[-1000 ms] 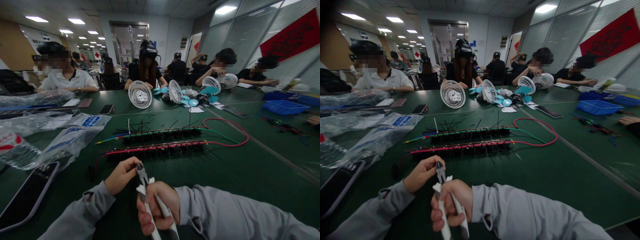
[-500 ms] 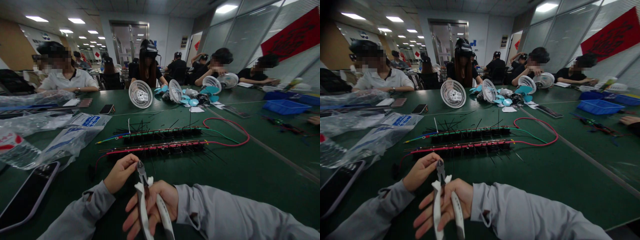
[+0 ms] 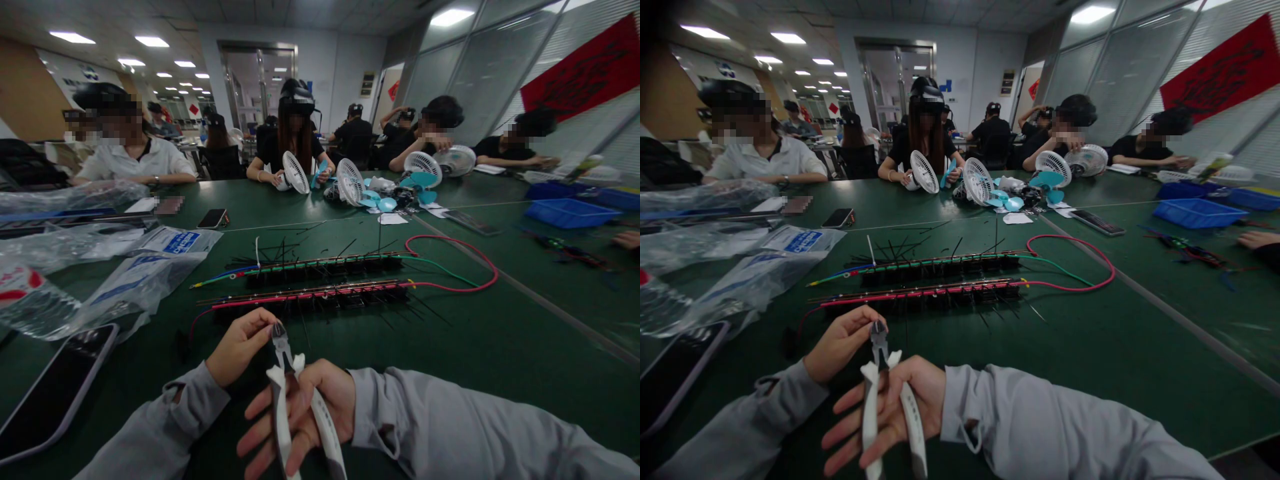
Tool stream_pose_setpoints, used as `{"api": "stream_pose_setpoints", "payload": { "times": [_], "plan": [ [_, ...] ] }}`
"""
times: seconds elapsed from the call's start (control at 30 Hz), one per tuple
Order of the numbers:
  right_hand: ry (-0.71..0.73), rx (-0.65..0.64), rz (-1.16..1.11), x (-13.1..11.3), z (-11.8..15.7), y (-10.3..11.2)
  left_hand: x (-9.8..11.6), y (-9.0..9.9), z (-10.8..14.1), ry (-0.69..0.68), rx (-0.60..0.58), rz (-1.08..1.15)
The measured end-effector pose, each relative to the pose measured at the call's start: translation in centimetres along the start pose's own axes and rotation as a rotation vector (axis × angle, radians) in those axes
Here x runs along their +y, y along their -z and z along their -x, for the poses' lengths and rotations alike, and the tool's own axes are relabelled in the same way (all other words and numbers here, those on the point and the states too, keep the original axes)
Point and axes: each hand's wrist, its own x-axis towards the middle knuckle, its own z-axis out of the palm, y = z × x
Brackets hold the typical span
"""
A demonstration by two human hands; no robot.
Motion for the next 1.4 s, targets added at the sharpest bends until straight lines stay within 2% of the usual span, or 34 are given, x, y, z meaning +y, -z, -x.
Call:
{"api": "stream_pose_setpoints", "payload": {
  "times": [0.2, 0.47, 0.7, 0.97, 1.13, 1.4],
  "plan": [
    [-0.003, 0.019, 0.024, 0.1, 0.0, 0.0, 0.0, 0.1, 0.0, 0.003, -0.009, 0.021],
    [-0.066, -0.059, 0.003, -0.2, -0.1, 0.8, 0.3, 0.0, 0.0, 0.016, -0.027, 0.019],
    [-0.044, -0.072, 0.029, 0.1, -0.5, 1.5, 0.3, -0.1, 0.1, 0.015, -0.047, 0.030],
    [-0.027, 0.021, 0.030, 0.2, -0.3, 1.8, 0.3, -0.1, 0.1, 0.010, -0.055, 0.039],
    [-0.034, 0.024, -0.009, 0.1, 0.1, 1.0, 0.3, 0.0, 0.1, -0.011, -0.049, 0.029],
    [-0.067, 0.106, 0.000, 0.0, 0.3, -0.2, 0.5, -0.1, 0.2, -0.003, -0.040, 0.040]
  ]
}}
